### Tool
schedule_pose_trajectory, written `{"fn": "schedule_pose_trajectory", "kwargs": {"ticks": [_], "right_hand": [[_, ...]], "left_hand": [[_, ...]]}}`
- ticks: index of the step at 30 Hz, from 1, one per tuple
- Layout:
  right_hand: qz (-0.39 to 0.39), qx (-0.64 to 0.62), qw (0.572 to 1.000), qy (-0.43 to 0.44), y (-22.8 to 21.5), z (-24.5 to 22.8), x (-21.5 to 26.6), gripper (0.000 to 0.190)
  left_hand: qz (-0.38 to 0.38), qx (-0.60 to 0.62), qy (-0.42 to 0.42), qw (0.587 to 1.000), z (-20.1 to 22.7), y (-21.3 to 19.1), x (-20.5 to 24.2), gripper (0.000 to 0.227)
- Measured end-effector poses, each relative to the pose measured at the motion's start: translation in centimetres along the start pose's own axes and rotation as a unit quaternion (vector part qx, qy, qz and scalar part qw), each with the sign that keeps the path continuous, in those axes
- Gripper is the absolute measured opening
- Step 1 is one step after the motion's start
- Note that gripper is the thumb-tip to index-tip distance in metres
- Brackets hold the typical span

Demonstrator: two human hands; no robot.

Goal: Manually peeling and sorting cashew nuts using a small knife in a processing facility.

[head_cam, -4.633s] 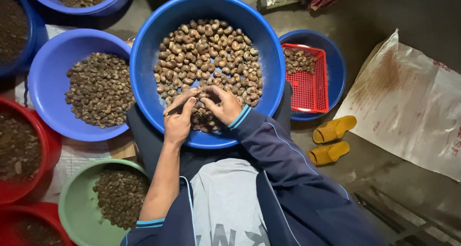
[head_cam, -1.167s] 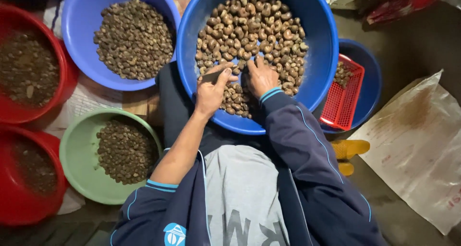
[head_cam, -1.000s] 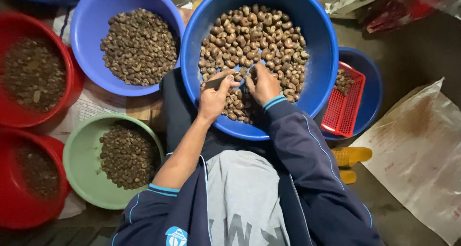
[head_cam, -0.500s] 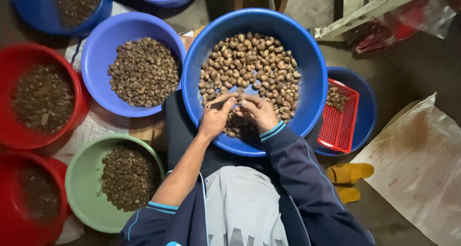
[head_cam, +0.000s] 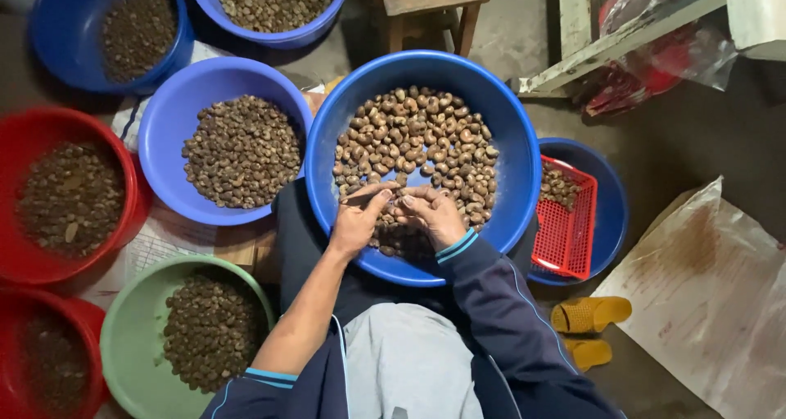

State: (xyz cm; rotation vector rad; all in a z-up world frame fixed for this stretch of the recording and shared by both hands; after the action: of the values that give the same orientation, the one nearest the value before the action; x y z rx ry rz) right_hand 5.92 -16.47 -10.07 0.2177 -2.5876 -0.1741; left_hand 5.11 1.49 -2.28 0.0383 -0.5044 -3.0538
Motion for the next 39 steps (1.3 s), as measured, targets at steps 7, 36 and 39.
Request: {"fn": "schedule_pose_trajectory", "kwargs": {"ticks": [7,36,39], "right_hand": [[0.004,-0.007,1.000,-0.002,-0.4,0.0,0.1,0.034],[0.008,-0.003,0.999,-0.044,0.6,-2.2,1.4,0.042],[0.008,-0.009,0.999,-0.046,0.2,-1.6,1.1,0.042]], "left_hand": [[0.003,0.007,0.002,1.000,0.0,0.4,0.4,0.017],[-0.037,0.014,0.014,0.999,2.0,1.5,-0.1,0.016],[-0.046,0.011,0.028,0.999,1.5,1.7,0.2,0.015]]}}
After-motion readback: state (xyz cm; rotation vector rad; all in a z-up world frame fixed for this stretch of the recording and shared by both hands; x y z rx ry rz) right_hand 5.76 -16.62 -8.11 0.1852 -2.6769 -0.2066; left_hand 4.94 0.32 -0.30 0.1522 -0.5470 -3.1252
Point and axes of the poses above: each hand's wrist, its own x-axis away from the middle knuckle, its own y-axis out of the palm, z = x × y, the point moved 5 cm from there along -x, towards the middle knuckle, and after that the axes turned 15 degrees about x, right-handed, at the moved point
